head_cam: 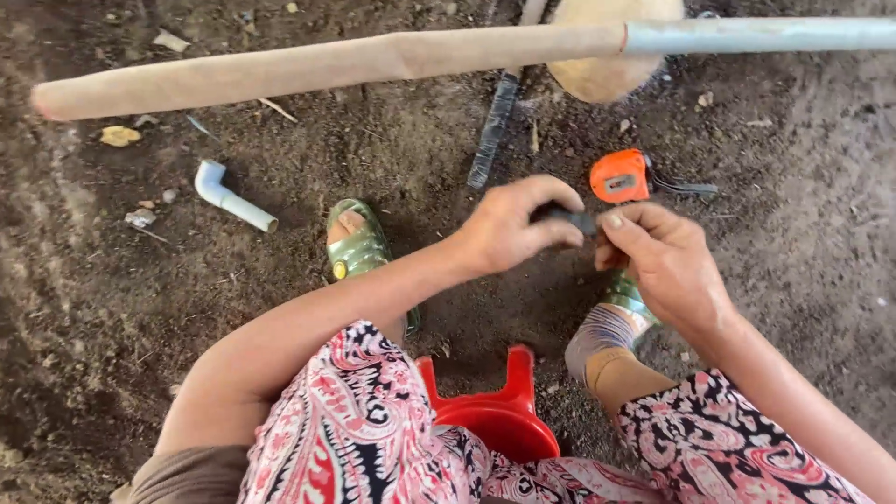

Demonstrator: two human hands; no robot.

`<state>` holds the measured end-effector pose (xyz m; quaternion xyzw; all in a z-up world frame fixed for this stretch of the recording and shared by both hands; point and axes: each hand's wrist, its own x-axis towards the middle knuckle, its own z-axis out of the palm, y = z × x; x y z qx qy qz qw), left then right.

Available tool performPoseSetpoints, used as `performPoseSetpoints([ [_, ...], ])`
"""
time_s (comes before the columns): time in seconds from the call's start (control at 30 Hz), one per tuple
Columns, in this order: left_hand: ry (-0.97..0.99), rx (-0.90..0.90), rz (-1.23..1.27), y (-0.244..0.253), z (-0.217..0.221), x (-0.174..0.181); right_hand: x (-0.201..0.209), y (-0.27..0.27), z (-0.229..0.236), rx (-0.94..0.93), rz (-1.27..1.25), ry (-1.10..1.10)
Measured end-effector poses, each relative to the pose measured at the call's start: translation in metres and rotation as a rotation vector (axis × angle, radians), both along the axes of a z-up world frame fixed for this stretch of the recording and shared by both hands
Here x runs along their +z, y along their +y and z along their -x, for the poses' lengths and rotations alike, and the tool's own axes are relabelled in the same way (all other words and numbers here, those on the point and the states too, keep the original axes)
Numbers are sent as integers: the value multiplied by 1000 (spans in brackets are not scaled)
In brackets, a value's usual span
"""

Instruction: The person is measuring, cutting, and connecting PVC pipes in an outdoor work area.

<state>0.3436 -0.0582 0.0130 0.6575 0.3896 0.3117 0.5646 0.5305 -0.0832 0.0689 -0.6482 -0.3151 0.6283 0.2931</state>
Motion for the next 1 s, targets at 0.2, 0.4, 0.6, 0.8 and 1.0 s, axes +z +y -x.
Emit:
performPoseSetpoints([
  [0.2, -522, 148, 647, -3, 5, -19, 17, 11, -1, 271, -300, -227],
  [0.4, -501, 34, 684, -5, 5, -25, 19, 10, 11, 345, -402, -257],
  [0.6, -353, -1, 613, -3, 5, -1, 5, 6, 6, 415, -469, -325],
  [0.8, -45, -63, 299, 5, -1, 19, -1, 4, 1, 395, -463, -334],
  [1.0, -1, -64, 404, -1, -3, 20, 1, 3, 0, 342, -411, -273],
])
